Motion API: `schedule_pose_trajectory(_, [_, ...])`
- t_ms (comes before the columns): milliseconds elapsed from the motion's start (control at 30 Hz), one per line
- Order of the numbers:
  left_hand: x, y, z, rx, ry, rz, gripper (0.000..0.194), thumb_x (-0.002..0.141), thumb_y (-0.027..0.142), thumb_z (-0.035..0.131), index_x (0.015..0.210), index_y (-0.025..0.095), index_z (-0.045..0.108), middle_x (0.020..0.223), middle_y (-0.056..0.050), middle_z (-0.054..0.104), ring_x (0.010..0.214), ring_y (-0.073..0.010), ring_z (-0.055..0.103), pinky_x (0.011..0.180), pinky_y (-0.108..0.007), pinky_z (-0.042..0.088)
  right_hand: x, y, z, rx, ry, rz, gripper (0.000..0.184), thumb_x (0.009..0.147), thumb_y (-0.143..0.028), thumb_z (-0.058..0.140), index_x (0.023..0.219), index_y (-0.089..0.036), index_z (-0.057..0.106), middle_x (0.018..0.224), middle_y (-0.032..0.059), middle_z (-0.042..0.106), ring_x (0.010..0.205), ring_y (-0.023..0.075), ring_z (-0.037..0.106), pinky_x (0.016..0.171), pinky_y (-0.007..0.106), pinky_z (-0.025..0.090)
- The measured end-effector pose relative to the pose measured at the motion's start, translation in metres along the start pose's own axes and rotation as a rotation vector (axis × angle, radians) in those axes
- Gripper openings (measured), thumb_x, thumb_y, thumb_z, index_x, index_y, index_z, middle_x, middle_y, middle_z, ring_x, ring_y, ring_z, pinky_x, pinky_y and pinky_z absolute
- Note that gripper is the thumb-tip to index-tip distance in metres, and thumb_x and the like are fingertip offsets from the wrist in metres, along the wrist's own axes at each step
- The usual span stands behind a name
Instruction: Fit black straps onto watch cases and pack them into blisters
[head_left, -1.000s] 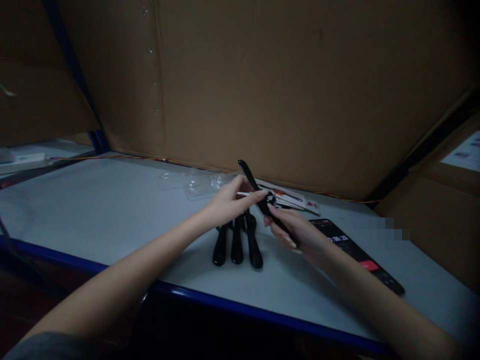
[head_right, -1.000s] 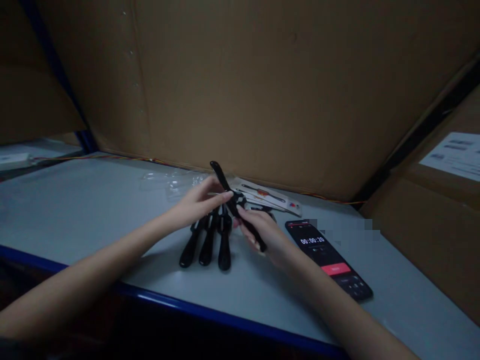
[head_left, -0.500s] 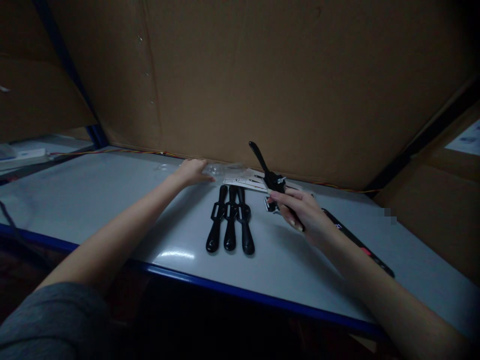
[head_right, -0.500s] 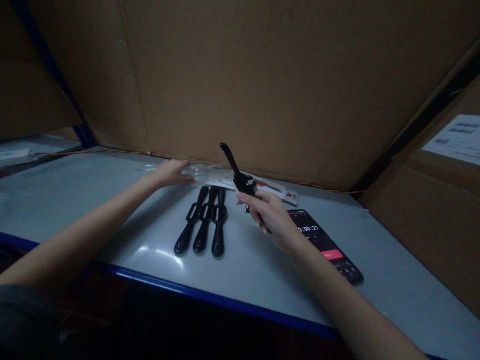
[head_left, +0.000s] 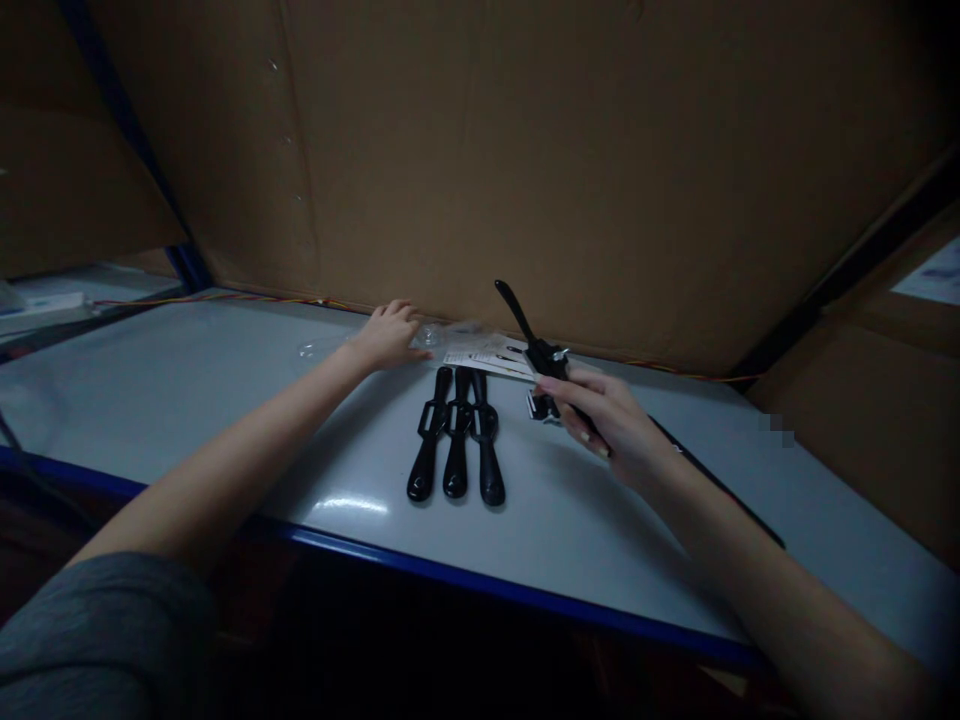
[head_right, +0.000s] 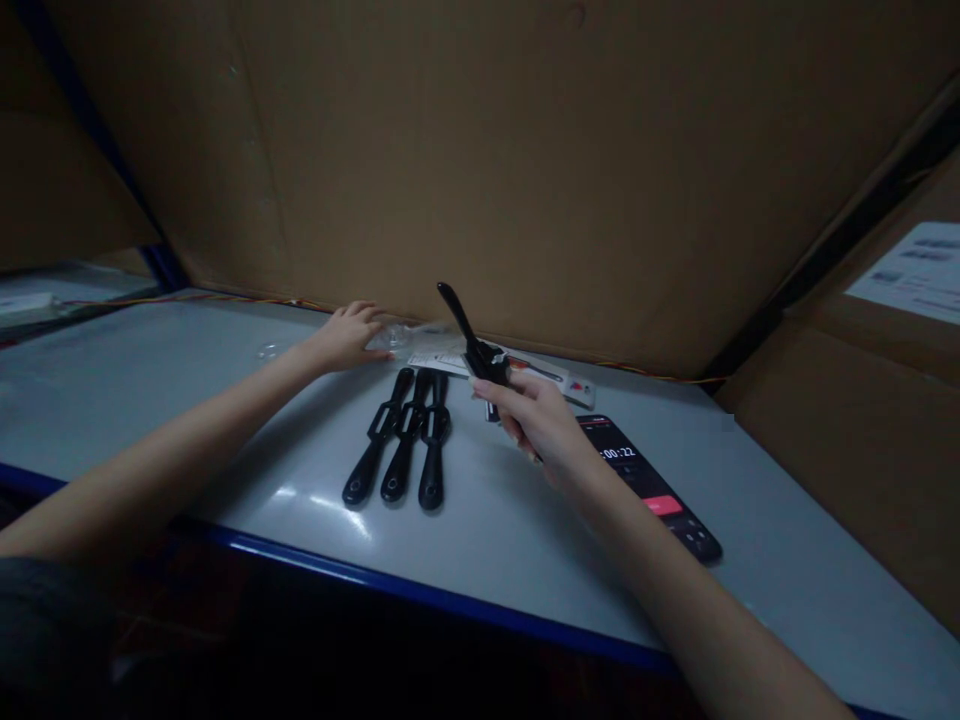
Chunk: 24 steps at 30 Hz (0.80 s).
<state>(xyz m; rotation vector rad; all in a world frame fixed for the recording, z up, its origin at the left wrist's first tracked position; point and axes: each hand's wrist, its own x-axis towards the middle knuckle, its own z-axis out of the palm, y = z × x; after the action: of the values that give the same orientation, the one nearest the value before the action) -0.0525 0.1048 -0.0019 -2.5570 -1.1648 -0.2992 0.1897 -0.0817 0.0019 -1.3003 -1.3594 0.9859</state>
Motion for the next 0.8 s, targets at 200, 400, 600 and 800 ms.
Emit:
schedule_pose_trajectory(200, [-0.002,0.007,-0.001,-0.033,0.07,0.055,0.047,0.086,0.046,0.041,0.117,0.013,0.055,0.133,-0.014,0.046,0.128,-0.0261,0.03,0.105,-0.039,0.017,-0.002,0.0,0.0,-0.017,-0.01,0.014,0.031,0.073,-0.048,0.062,0.079,-0.017,0.06,0.037,-0.0098,0.036,0.026,0.003,0.024,0.026,0.02,0.011])
schedule_pose_trajectory(400, [0.002,0.005,0.0,-0.121,-0.013,0.047,0.045,0.088,0.042,0.038,0.12,0.013,0.051,0.123,-0.011,0.057,0.117,-0.0207,0.048,0.108,-0.042,0.008,-0.001,-0.003,0.001,-0.024,0.027,0.033,0.032,0.071,-0.047,0.064,0.078,-0.016,0.06,0.036,-0.0097,0.035,0.025,0.0026,0.024,0.026,0.019,0.012])
schedule_pose_trajectory(600, [0.004,0.001,-0.001,-0.477,-0.011,-0.022,0.051,0.08,0.047,0.053,0.115,0.01,0.056,0.117,-0.013,0.061,0.107,-0.0213,0.056,0.093,-0.032,0.037,-0.001,-0.003,0.0,-0.034,0.029,0.049,0.032,0.071,-0.047,0.064,0.079,-0.016,0.061,0.035,-0.0096,0.035,0.025,0.0028,0.024,0.026,0.019,0.012])
schedule_pose_trajectory(800, [0.0,0.004,-0.01,-0.587,0.204,-0.016,0.047,0.078,0.045,0.057,0.11,0.011,0.059,0.108,-0.013,0.063,0.099,-0.0202,0.058,0.086,-0.031,0.043,-0.002,-0.005,0.0,-0.031,0.032,0.044,0.032,0.07,-0.046,0.065,0.082,-0.017,0.059,0.036,-0.0101,0.035,0.027,0.0026,0.022,0.028,0.02,0.011])
